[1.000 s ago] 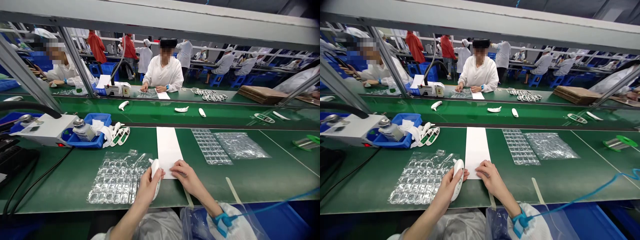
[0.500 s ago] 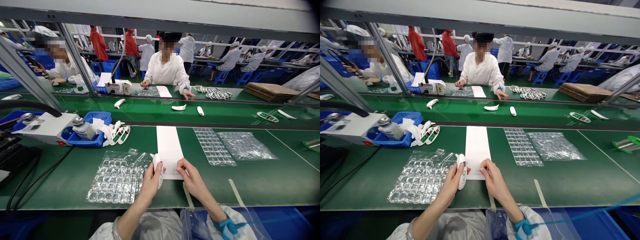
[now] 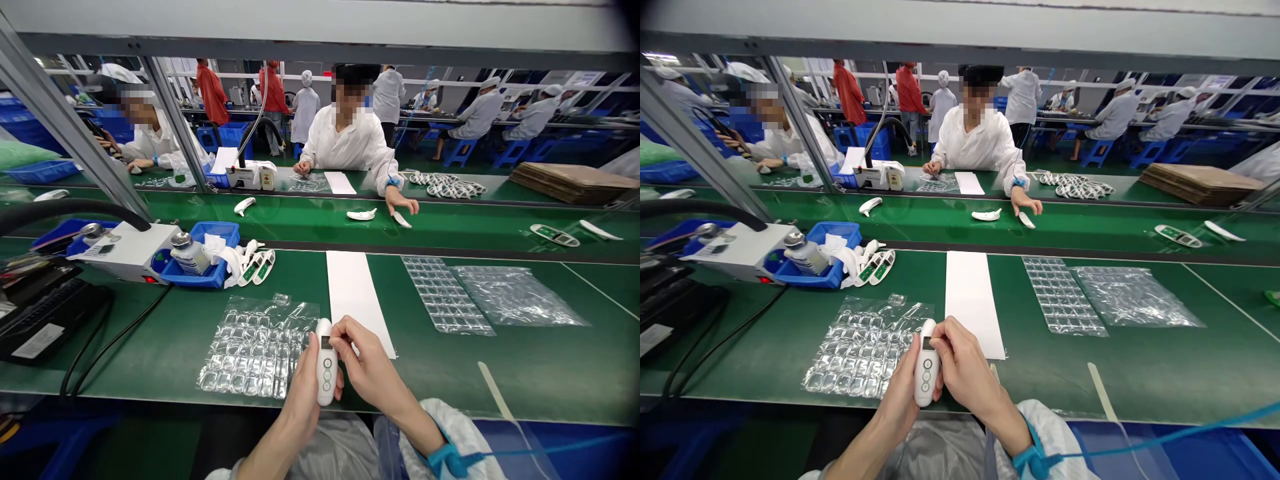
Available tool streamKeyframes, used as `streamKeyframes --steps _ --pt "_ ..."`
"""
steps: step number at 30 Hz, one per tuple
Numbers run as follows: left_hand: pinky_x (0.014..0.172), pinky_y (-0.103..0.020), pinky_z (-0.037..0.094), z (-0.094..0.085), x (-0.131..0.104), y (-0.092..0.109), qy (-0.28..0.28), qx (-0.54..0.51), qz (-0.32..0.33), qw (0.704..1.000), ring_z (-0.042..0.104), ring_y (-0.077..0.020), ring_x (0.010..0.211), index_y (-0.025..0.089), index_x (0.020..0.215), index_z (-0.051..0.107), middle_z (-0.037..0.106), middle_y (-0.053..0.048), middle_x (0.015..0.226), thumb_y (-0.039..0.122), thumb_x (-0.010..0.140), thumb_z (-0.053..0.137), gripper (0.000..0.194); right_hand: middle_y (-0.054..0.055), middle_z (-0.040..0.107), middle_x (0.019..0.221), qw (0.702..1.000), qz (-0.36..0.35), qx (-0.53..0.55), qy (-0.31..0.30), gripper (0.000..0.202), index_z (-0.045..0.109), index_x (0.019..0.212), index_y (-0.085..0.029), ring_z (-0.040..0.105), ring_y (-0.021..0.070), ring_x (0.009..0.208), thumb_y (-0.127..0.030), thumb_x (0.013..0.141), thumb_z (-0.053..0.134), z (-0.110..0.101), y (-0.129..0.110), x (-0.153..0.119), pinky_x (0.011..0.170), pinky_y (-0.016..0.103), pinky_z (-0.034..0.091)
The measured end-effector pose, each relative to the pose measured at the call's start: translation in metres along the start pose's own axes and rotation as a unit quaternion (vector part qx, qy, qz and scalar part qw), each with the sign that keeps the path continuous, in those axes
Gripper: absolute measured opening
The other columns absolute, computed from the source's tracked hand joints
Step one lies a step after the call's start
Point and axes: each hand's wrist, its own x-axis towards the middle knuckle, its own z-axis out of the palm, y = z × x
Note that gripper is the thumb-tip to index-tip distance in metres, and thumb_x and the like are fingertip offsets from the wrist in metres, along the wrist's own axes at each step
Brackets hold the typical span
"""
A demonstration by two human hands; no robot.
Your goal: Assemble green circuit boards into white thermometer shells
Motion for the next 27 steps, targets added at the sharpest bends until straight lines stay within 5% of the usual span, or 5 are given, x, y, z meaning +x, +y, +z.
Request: streamKeyframes --steps 16,23,27 --pt "0.045 -0.022 0.035 -0.005 -0.002 0.000 0.020 0.013 -0.005 1.000 0.046 -0.0092 0.043 0.015 0.072 0.056 0.052 0.002 0.049 0.071 0.082 0.039 0.059 0.000 0.054 0.077 1.000 0.017 0.008 -0.003 0.018 0.049 0.080 -0.020 0.053 0.0146 0.067 -0.019 0.096 0.040 0.010 0.002 0.000 0.063 0.026 0.041" --pt "0.046 -0.020 0.036 -0.009 -0.005 -0.001 -0.012 0.004 0.008 1.000 0.047 -0.0085 0.047 0.016 0.099 0.057 0.054 0.005 0.054 0.049 0.083 0.059 0.037 0.001 0.053 0.081 1.000 -0.002 -0.015 -0.001 0.019 0.049 0.081 -0.020 0.054 0.0153 0.072 -0.019 0.097 0.039 0.012 0.000 0.001 0.067 0.026 0.041" --pt "0.044 -0.020 0.034 -0.012 -0.005 -0.002 -0.003 0.043 0.019 0.999 0.045 -0.0084 0.044 0.016 0.097 0.055 0.053 0.005 0.052 0.047 0.085 0.055 0.034 0.002 0.054 0.081 1.000 0.008 -0.010 0.002 0.017 0.051 0.082 -0.020 0.054 0.0151 0.072 -0.022 0.096 0.042 0.013 0.003 0.000 0.065 0.026 0.042"
